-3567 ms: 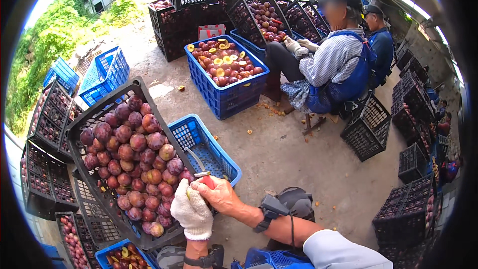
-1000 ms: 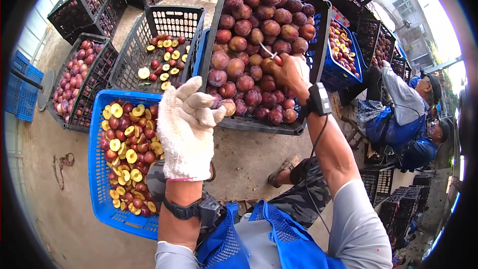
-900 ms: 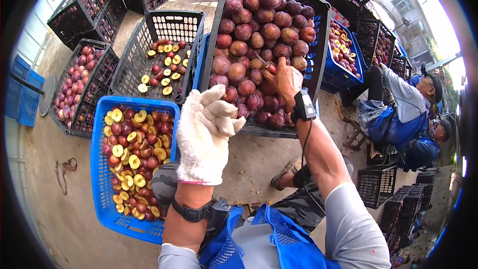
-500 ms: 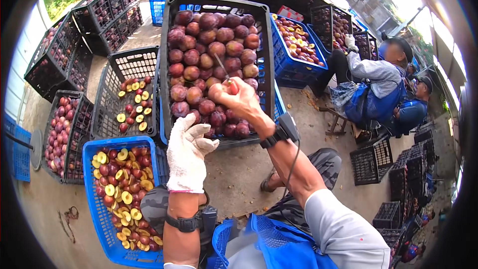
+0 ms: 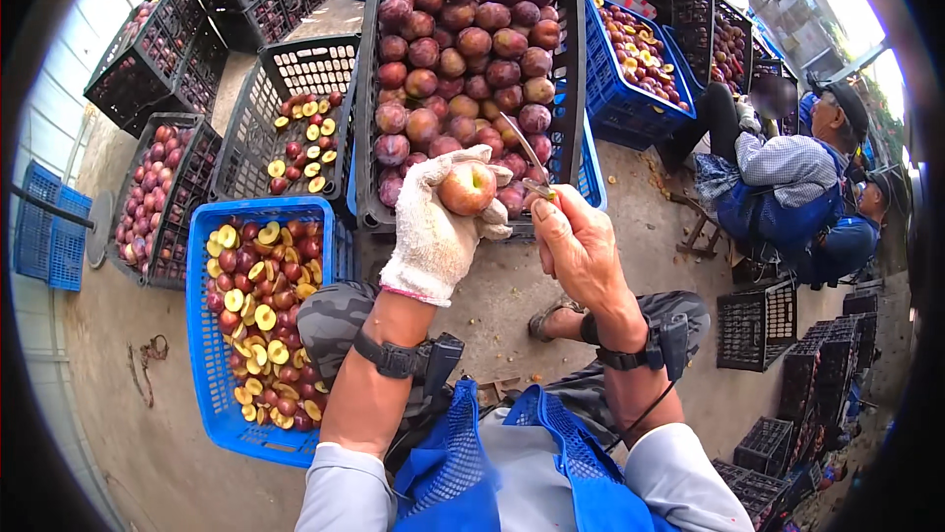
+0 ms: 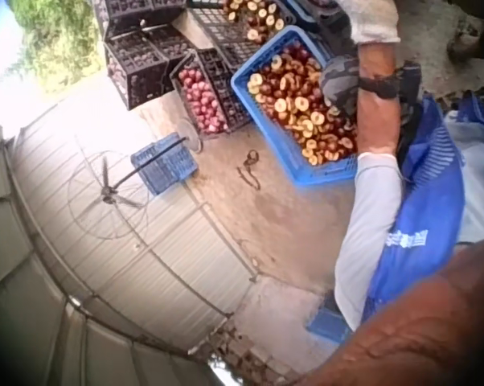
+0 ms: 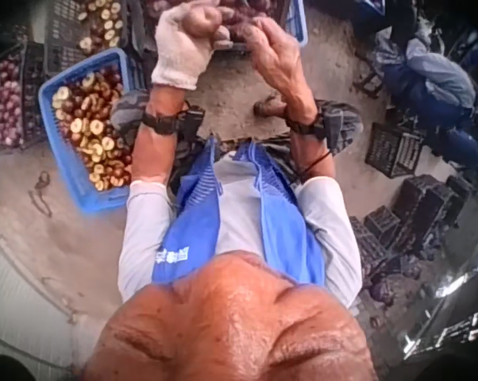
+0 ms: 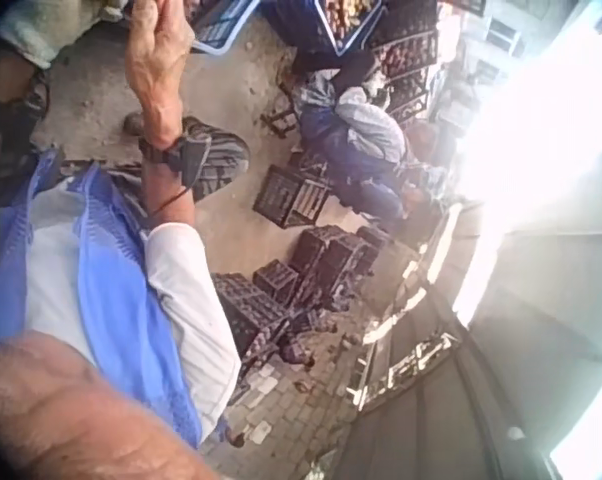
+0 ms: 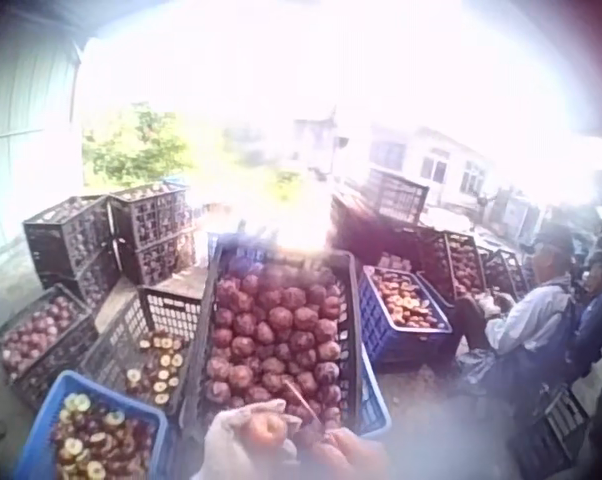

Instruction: Slicing plums in half using a small knife and sorting them into crates.

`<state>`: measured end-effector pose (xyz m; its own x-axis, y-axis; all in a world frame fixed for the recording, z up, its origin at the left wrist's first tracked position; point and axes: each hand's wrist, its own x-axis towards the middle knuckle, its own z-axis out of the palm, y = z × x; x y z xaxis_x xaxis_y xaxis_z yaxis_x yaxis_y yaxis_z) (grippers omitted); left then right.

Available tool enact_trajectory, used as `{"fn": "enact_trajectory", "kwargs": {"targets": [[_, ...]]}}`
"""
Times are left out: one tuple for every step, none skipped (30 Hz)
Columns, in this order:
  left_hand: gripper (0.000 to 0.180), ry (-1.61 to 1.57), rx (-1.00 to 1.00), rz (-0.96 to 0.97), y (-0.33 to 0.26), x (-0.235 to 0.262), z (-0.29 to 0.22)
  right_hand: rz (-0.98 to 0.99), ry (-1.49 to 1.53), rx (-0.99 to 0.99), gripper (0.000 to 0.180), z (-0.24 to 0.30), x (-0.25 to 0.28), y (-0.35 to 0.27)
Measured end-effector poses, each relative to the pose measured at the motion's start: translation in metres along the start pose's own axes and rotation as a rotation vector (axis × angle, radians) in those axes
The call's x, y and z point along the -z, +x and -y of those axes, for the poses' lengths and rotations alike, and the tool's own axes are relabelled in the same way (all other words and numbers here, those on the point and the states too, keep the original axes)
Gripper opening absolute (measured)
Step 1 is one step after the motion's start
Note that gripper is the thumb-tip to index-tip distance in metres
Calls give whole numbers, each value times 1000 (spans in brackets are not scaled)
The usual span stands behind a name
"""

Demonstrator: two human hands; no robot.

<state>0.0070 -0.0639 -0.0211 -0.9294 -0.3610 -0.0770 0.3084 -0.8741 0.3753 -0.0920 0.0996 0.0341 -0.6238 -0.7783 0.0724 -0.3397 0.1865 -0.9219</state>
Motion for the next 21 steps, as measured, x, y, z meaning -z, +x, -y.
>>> {"fn": "enact_trajectory", "kwargs": {"targets": [[49,2,-2,-5,2,-3,3,4,5,-1,19,6,-2,1],[51,-2,-48,-76,4,-5,7,12,-59,84,19,13,-9,3],[54,-7,-93,-146,5,-6,10,19,-123,170,19,16,-15,7],[56,2,-102,-141,9,-5,12,8,-236,307,19,4,-18,11],[56,0,-99,-142,10,-4,15,7,-237,304,19,-3,-20,11],[56,42,-68,-185,11,-4,18,9,-238,300,19,-9,-22,11],[57,82,-41,-233,10,-6,20,17,-238,296,19,-11,-22,11],[59,103,-19,-217,12,-4,22,21,-189,235,19,-6,-22,10],[59,97,-22,-225,11,-3,23,31,-189,232,19,-8,-23,9],[58,112,-5,-220,11,-5,23,24,-151,248,19,-11,-24,10],[57,127,11,-215,11,-6,23,16,-112,263,19,-13,-25,10],[57,124,11,-218,11,-7,23,20,-114,261,19,-15,-25,11],[53,164,-19,-215,11,-9,23,13,-174,258,20,-16,-25,12],[50,204,-49,-212,10,-10,24,6,-234,255,22,-17,-25,12],[46,245,-79,-208,10,-11,24,8,-237,252,22,-18,-27,11],[46,242,-78,-207,10,-12,26,-57,-274,272,21,-18,-32,10],[44,309,-151,-193,10,-13,28,-124,-311,291,21,-19,-36,9],[43,376,-223,-178,10,-14,29,-138,-462,296,21,-24,-38,10],[43,378,-223,-174,13,-8,31,-143,-463,297,21,-28,-42,11],[43,317,-207,-210,18,3,34,-161,-484,290,21,-31,-45,11],[42,257,-192,-246,24,13,37,-180,-505,283,21,-33,-45,11]]}}
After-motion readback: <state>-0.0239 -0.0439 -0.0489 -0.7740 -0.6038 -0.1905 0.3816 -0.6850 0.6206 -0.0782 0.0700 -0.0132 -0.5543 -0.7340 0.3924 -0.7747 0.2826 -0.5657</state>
